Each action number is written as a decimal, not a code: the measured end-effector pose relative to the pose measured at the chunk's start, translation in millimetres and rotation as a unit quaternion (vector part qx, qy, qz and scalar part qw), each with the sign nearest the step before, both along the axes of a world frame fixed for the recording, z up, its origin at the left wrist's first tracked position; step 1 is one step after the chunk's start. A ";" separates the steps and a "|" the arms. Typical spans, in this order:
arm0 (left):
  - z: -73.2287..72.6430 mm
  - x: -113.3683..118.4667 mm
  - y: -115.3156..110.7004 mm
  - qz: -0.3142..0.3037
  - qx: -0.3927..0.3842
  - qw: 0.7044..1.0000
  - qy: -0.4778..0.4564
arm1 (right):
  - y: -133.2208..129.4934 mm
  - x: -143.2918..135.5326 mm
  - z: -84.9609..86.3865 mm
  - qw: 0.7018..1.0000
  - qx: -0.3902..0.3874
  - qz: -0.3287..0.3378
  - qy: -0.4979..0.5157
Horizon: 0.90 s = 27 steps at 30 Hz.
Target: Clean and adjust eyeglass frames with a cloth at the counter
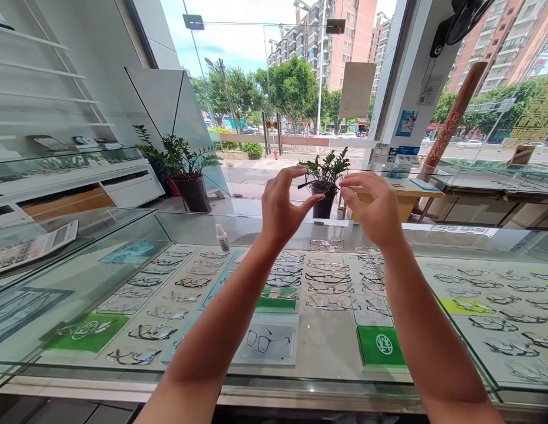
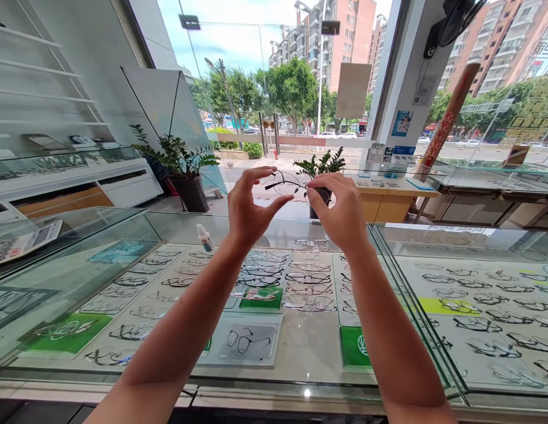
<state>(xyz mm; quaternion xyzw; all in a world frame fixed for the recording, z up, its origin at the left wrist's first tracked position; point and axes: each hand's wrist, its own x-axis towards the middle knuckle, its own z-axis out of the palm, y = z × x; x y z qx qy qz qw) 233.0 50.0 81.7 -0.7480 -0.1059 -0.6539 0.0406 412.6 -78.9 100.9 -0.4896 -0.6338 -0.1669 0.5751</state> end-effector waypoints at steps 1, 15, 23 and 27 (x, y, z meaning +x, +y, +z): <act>0.9 -0.6 -1.8 0.002 0.014 1.000 0.017 | 1.4 1.5 -0.9 1.000 -0.011 -0.002 -0.007; 12.1 -6.5 -20.8 -0.096 -0.069 0.990 0.080 | 3.7 15.5 -0.8 0.975 -0.153 0.140 0.083; 13.7 -7.1 -18.9 -0.241 -0.160 0.954 0.082 | 0.4 13.3 3.4 0.910 -0.271 0.244 0.198; 12.6 -5.8 -12.2 -0.295 -0.174 0.936 0.080 | 1.5 13.7 1.6 0.885 -0.288 0.281 0.232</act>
